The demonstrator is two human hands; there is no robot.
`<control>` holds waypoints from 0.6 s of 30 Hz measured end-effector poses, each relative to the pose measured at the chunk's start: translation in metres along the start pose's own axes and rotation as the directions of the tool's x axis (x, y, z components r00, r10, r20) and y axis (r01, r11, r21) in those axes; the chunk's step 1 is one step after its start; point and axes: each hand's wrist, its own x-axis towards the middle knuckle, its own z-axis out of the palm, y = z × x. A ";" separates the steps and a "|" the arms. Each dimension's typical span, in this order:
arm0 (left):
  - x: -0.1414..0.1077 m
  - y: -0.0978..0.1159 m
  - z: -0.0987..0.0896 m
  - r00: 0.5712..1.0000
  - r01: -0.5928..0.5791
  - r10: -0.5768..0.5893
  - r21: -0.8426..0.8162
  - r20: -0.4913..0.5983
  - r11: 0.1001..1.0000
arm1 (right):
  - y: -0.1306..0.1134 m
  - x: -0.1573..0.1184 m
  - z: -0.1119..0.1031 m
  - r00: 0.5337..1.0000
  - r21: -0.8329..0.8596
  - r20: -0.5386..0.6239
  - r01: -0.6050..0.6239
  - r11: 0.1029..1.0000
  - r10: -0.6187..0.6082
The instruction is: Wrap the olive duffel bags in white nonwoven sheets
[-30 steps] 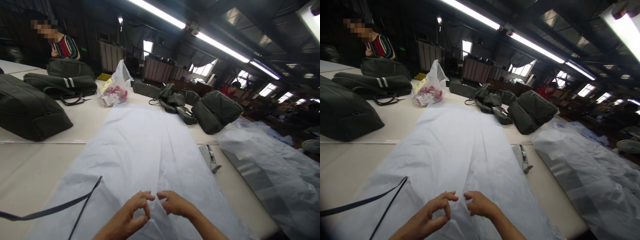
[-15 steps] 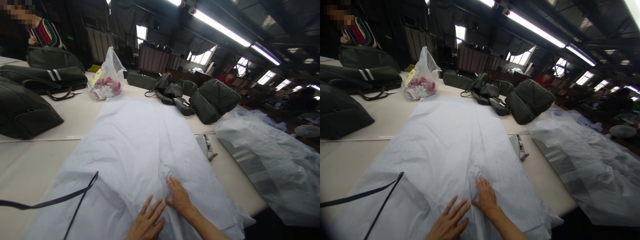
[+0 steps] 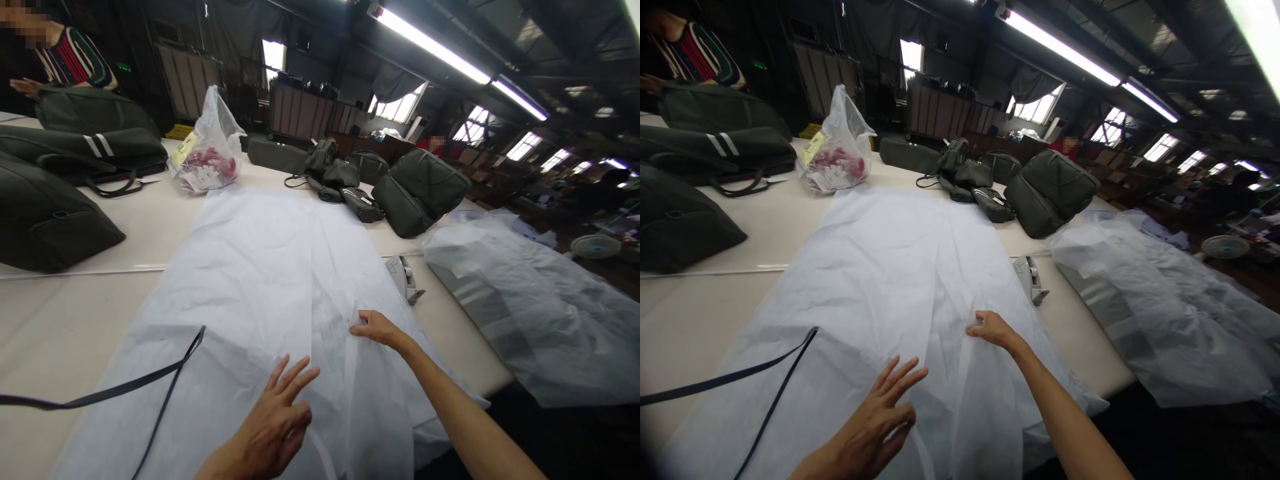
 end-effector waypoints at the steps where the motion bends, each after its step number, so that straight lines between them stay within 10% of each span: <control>1: -0.008 0.001 -0.007 0.997 0.070 -0.072 -0.043 -0.027 0.997 | -0.007 -0.003 -0.002 1.000 0.039 0.013 0.018 0.999 -0.019; 6: -0.033 -0.005 -0.034 0.918 0.304 -0.384 -0.446 -0.099 0.842 | -0.041 -0.007 0.015 0.981 0.098 0.136 0.130 0.987 -0.142; 12: -0.035 -0.017 -0.046 0.812 0.145 -0.519 -0.770 -0.267 0.622 | -0.047 0.014 0.099 0.950 -0.189 -0.242 0.156 0.970 -0.200; 18: -0.039 -0.062 -0.046 0.793 0.133 -0.575 -0.863 -0.201 0.487 | -0.020 0.039 0.176 0.916 -0.297 -0.173 0.302 0.906 -0.362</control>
